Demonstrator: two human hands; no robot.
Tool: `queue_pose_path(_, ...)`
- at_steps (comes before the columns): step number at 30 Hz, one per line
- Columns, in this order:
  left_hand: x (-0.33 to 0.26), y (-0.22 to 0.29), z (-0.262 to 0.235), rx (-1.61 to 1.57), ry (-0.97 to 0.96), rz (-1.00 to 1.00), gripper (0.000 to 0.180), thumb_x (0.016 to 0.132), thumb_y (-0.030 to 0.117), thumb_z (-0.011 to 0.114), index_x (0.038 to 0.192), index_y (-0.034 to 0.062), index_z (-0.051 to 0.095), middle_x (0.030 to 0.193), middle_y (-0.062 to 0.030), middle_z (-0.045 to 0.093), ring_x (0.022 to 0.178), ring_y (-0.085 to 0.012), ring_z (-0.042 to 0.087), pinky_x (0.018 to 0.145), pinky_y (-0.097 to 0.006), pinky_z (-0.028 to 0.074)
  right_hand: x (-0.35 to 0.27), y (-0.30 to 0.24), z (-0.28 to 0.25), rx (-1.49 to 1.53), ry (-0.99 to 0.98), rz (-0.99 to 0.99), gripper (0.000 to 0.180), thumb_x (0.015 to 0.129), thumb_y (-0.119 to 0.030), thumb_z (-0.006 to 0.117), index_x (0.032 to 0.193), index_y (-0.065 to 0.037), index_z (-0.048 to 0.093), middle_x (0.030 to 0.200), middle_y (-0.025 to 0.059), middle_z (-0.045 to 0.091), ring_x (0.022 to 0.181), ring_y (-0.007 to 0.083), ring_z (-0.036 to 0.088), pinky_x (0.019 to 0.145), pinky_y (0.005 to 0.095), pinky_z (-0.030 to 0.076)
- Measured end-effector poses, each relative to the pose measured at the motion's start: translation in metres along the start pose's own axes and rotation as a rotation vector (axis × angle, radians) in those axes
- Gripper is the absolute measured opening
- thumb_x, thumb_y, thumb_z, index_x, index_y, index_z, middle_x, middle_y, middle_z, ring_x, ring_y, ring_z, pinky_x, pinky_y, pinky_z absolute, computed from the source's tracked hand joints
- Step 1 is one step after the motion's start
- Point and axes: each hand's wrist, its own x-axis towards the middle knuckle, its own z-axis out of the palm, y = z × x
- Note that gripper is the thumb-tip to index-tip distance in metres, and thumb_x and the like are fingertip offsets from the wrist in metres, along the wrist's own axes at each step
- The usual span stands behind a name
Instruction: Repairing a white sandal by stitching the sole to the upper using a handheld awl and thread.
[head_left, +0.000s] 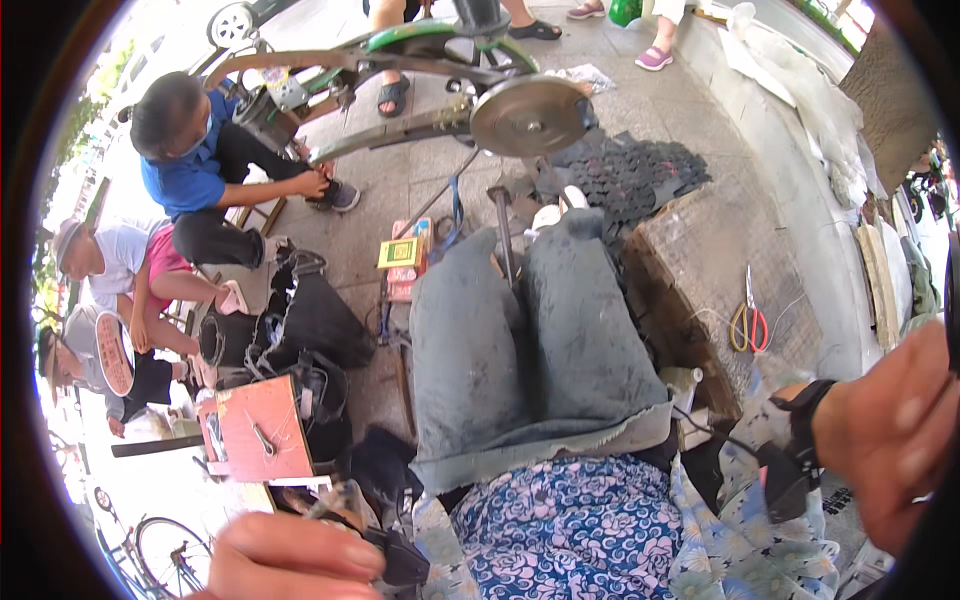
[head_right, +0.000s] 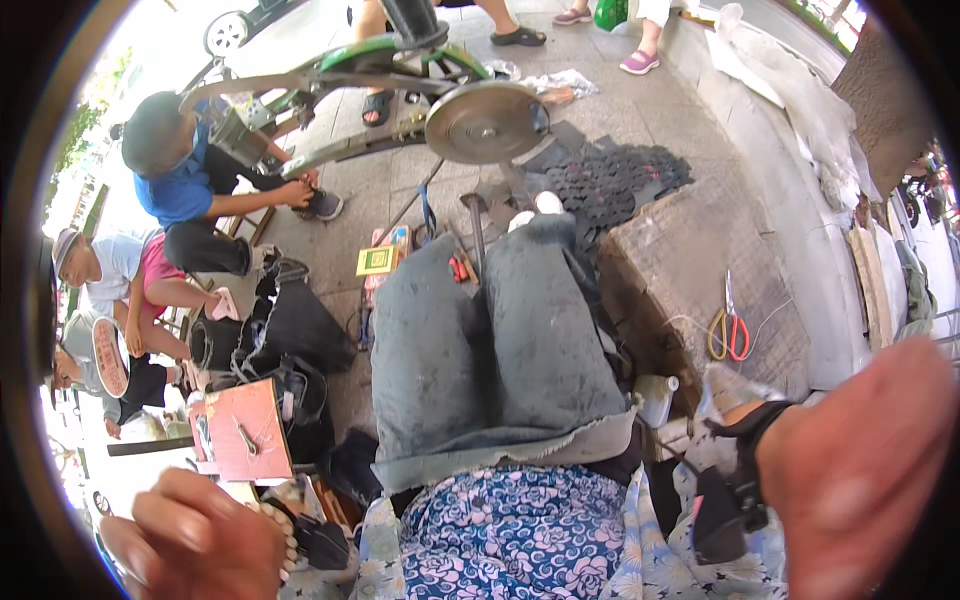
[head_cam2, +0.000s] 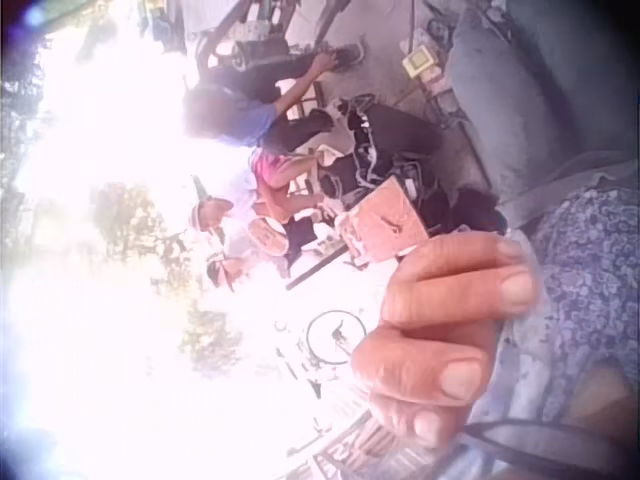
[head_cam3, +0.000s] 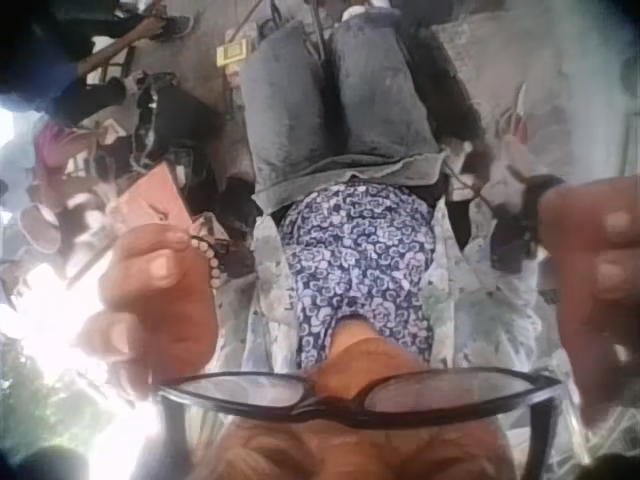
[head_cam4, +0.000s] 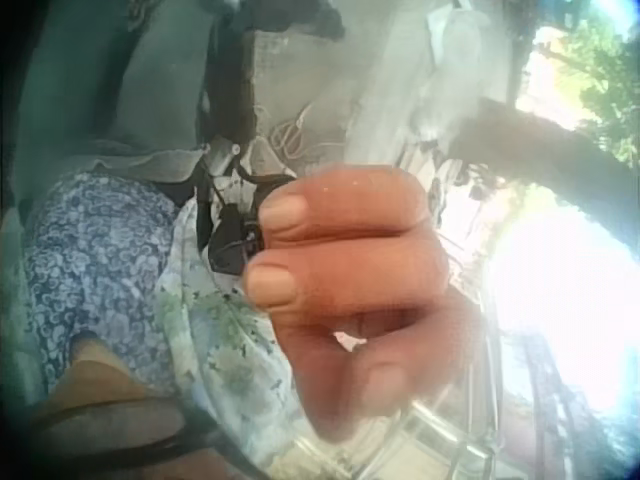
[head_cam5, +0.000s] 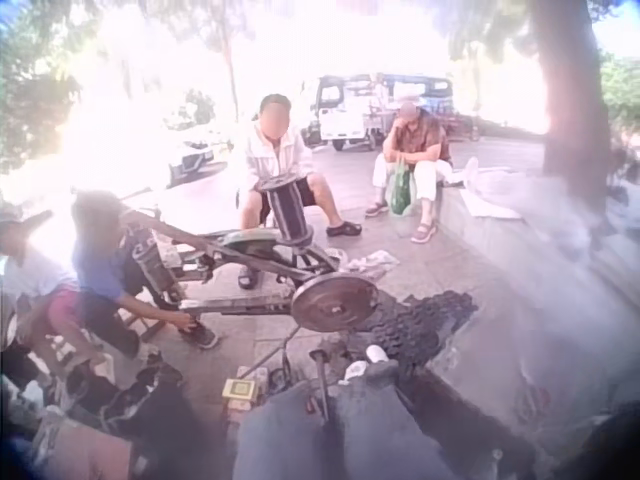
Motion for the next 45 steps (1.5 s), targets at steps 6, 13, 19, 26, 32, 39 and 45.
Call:
queue_pose_path(6, 0.007, -0.007, 0.025, -0.092, 0.014, -0.359, 0.041, 0.099, 0.039, 0.031, 0.116, 0.005, 0.046, 0.089, -0.0279, 0.06, 0.078, -0.0372, 0.06, 0.066, -0.049, 0.05, -0.055, 0.014, -0.019, -0.225, -0.109, 0.102, 0.022, 0.081, -0.035, 0.062, 0.087, -0.014, 0.064, 0.07, -0.0031, 0.064, 0.058, 0.0071, 0.054, 0.054, 0.0232, 0.043)
queue_pose_path(13, 0.044, -0.025, 0.037, -0.17, -0.18, -0.422, 0.053, 0.098, 0.045, 0.031, 0.103, -0.0038, 0.052, 0.083, -0.0263, 0.062, 0.066, -0.0347, 0.059, 0.061, -0.042, 0.052, -0.038, 0.066, -0.003, -0.205, -0.072, 0.265, 0.022, 0.08, -0.026, 0.062, 0.094, -0.01, 0.063, 0.082, 0.0007, 0.063, 0.07, 0.0107, 0.055, 0.063, 0.0259, 0.044)
queue_pose_path(19, 0.053, -0.035, 0.033, -0.238, -0.163, -0.498, 0.047, 0.098, 0.043, 0.032, 0.1, 0.002, 0.055, 0.081, -0.0188, 0.065, 0.069, -0.0332, 0.062, 0.068, -0.041, 0.052, -0.053, 0.102, -0.015, -0.164, -0.048, 0.421, 0.024, 0.079, -0.018, 0.061, 0.101, -0.006, 0.062, 0.092, 0.0039, 0.062, 0.08, 0.0137, 0.056, 0.071, 0.0281, 0.044)
queue_pose_path(26, 0.05, -0.08, 0.056, -0.298, -0.103, -0.326, 0.052, 0.097, 0.046, 0.025, 0.106, 0.0039, 0.054, 0.092, -0.0174, 0.065, 0.076, -0.0332, 0.063, 0.069, -0.04, 0.052, -0.076, 0.136, -0.02, -0.139, -0.017, 0.624, 0.03, 0.079, -0.008, 0.061, 0.108, -0.002, 0.061, 0.103, 0.0076, 0.062, 0.091, 0.0173, 0.057, 0.08, 0.0308, 0.045)
queue_pose_path(32, -0.01, -0.151, 0.038, 0.658, 0.044, -0.449, 0.067, 0.093, 0.048, 0.043, 0.123, -0.0118, 0.044, 0.123, -0.0249, 0.051, 0.104, -0.032, 0.059, 0.092, -0.042, 0.044, -0.129, 0.193, -0.065, 0.007, 0.081, 0.853, 0.042, 0.082, -0.009, 0.06, 0.123, -0.001, 0.053, 0.125, 0.0114, 0.053, 0.112, 0.0201, 0.052, 0.094, 0.0341, 0.041)
queue_pose_path(39, -0.103, -0.181, -0.007, 1.147, -0.48, -0.727, 0.056, 0.089, 0.023, 0.049, 0.136, -0.0029, 0.035, 0.143, -0.0283, 0.028, 0.131, -0.045, 0.029, 0.107, -0.054, 0.023, -0.316, 0.304, -0.028, 0.251, -0.43, 1.471, 0.052, 0.097, -0.039, 0.043, 0.133, -0.002, 0.042, 0.135, 0.0121, 0.045, 0.126, 0.02, 0.04, 0.106, 0.0329, 0.029)
queue_pose_path(45, -0.118, -0.175, -0.008, 1.151, -0.241, -0.799, 0.059, 0.087, 0.025, 0.05, 0.138, -0.0005, 0.034, 0.143, -0.0288, 0.026, 0.132, -0.0453, 0.027, 0.107, -0.055, 0.021, -0.344, 0.332, -0.023, 0.194, -0.572, 1.627, 0.039, 0.091, -0.036, 0.054, 0.112, -0.004, 0.061, 0.11, 0.0122, 0.063, 0.098, 0.0211, 0.06, 0.084, 0.0329, 0.046)
